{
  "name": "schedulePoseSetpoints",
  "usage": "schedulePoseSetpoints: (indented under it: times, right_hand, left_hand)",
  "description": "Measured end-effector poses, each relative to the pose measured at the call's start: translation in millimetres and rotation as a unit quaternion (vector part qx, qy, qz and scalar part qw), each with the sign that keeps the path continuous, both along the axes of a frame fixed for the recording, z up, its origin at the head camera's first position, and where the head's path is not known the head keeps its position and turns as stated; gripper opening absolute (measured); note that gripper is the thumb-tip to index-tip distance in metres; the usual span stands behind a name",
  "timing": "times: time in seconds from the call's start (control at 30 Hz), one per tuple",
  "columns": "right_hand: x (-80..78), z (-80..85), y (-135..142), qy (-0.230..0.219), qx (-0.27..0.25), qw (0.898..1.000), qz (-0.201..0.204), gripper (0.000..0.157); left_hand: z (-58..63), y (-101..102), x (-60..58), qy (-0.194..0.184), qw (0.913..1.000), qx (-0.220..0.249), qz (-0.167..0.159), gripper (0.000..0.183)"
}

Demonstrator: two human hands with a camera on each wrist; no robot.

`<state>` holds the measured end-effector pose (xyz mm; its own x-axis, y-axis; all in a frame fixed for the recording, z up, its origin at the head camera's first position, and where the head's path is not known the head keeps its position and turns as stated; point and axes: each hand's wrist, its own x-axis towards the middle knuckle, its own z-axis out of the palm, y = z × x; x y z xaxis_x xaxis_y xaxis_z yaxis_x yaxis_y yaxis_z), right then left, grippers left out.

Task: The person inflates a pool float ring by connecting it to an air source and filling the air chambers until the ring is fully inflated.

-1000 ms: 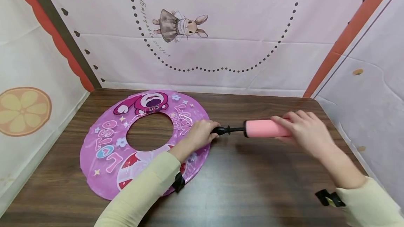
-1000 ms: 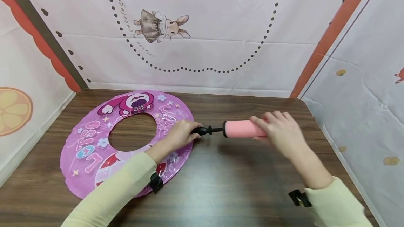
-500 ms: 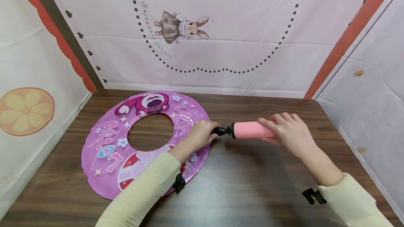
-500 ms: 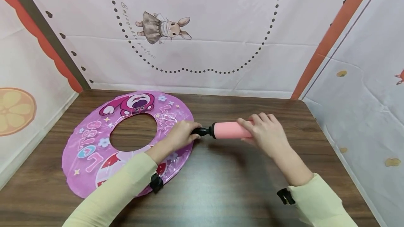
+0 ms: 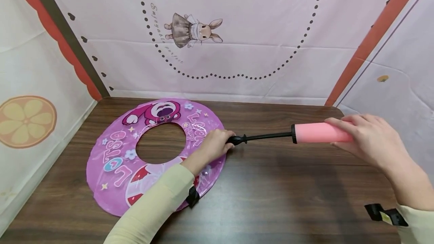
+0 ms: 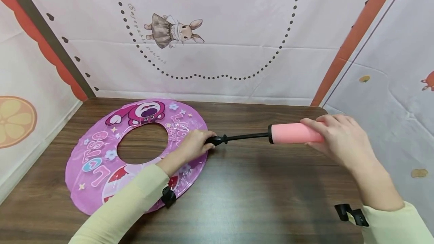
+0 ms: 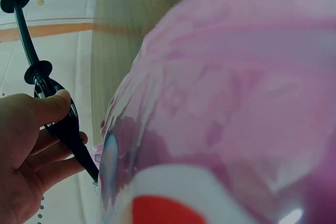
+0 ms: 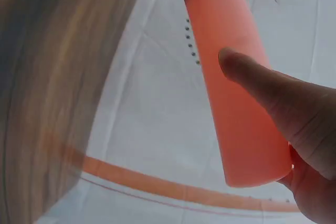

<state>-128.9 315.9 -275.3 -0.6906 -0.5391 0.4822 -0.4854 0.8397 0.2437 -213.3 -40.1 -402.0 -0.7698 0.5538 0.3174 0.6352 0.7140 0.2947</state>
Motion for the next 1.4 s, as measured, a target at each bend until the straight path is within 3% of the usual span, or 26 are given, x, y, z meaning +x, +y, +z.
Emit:
schedulePoseSetpoints:
  times: [0.07, 0.23, 0.4, 0.53, 0.7, 0.87, 1.03, 1.13, 1.23, 1.4]
  right_hand:
    - [-4.0, -7.5, -13, 0.007, 0.008, 1.000, 0.018, 0.080]
    - [-19.6, -33.1, -58, 0.031, 0.041, 0.997, 0.059, 0.052]
    - [-27.0, -49.7, -85, 0.043, 0.056, 0.996, 0.051, 0.060]
    - [-27.5, -56.8, -90, 0.031, 0.056, 0.997, 0.044, 0.060]
    - [-23.4, -51.1, -76, 0.019, 0.043, 0.998, 0.048, 0.060]
    - [-17.9, -31.9, -49, -0.005, 0.039, 0.999, 0.037, 0.057]
    - [-11.2, -10.4, -12, -0.032, 0.002, 0.999, 0.012, 0.078]
    - [-7.8, -3.5, 0, -0.022, -0.008, 1.000, -0.002, 0.083]
    - [-12.0, -9.0, -12, -0.004, 0.000, 1.000, 0.024, 0.079]
    - [-26.0, -30.5, -60, 0.029, 0.042, 0.997, 0.063, 0.052]
  left_hand:
    - [0.0, 1, 0.8, 0.003, 1.0000, -0.007, -0.002, 0.032]
    - [-0.9, 3, 3.1, 0.017, 0.9997, -0.016, -0.006, 0.029]
    - [-3.7, 4, 4.0, 0.028, 0.9995, -0.016, -0.001, 0.027]
    - [-4.9, 4, 2.9, 0.024, 0.9996, -0.016, -0.001, 0.027]
    - [-4.1, 4, 0.8, 0.013, 0.9997, -0.020, -0.001, 0.029]
    - [-1.1, 2, 0.6, -0.011, 0.9999, 0.002, -0.001, 0.029]
    - [-0.8, 1, -0.7, -0.012, 0.9999, 0.000, 0.010, 0.029]
    - [-2.1, -1, -1.1, -0.008, 0.9999, 0.002, 0.009, 0.029]
    - [-2.8, -2, -0.9, 0.000, 1.0000, 0.002, 0.007, 0.028]
    - [-1.0, -2, 0.3, 0.012, 0.9999, -0.004, -0.004, 0.027]
